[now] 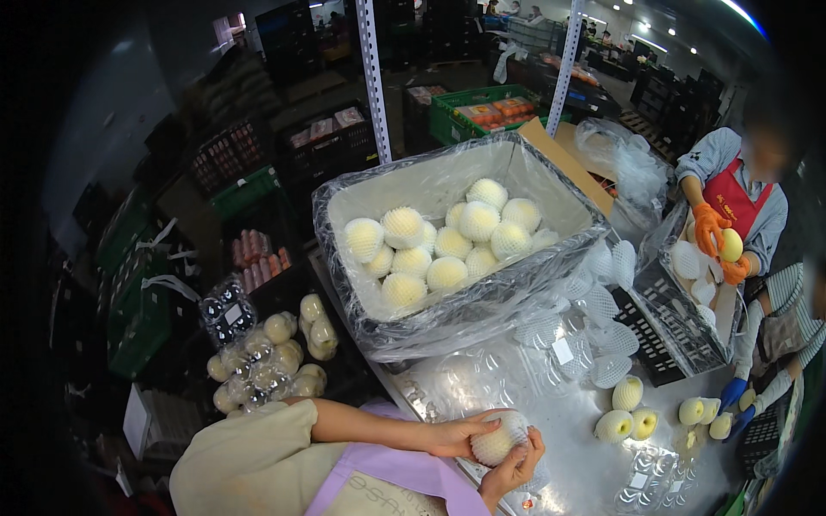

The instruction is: The person removes foam nets from pale yellow apples, places them into clear plastic clamshell trays, and seals the trays. The person then stacks the sealed trays into a black crate. Other workers are visible in the background performing similar tasks.

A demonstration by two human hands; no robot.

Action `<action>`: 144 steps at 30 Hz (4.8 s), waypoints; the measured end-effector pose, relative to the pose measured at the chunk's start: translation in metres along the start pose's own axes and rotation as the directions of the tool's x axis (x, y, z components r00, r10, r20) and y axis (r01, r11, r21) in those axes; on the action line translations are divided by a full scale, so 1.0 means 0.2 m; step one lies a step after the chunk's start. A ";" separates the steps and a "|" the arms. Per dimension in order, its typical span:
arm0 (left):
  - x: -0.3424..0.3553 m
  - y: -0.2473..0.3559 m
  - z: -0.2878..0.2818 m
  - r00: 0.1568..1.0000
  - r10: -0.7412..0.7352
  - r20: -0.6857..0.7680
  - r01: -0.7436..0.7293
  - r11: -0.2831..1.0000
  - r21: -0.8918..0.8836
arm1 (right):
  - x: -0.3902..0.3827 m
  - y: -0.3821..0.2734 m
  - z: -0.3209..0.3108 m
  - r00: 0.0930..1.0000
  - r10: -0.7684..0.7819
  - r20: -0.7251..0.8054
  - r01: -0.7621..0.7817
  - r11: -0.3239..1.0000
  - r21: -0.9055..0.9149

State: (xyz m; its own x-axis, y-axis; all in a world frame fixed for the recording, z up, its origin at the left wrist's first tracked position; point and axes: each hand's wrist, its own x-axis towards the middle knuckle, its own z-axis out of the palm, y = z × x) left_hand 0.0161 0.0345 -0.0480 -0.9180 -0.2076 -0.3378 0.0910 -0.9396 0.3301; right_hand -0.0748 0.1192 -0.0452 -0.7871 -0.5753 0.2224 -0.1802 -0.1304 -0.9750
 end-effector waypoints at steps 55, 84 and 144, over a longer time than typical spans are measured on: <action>-0.02 0.11 0.03 0.944 0.304 -0.127 -0.267 0.932 0.243 | 0.01 -0.12 -0.15 0.933 0.185 0.309 -0.158 0.981 -0.113; -0.04 0.13 0.00 0.993 0.026 0.116 -0.034 0.997 0.068 | -0.01 -0.12 -0.14 0.992 0.065 0.108 -0.059 0.996 -0.059; 0.11 0.24 -0.01 0.646 0.763 0.030 -0.247 0.171 0.954 | -0.03 0.05 -0.26 0.920 0.216 0.326 -0.342 0.850 0.401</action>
State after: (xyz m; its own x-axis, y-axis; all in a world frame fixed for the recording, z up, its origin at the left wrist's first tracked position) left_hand 0.0010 -0.0162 -0.0412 -0.5353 -0.8425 0.0600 -0.1263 0.1501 0.9806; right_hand -0.1023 0.1644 -0.0556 -0.5707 -0.8211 -0.0067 0.3531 -0.2380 -0.9048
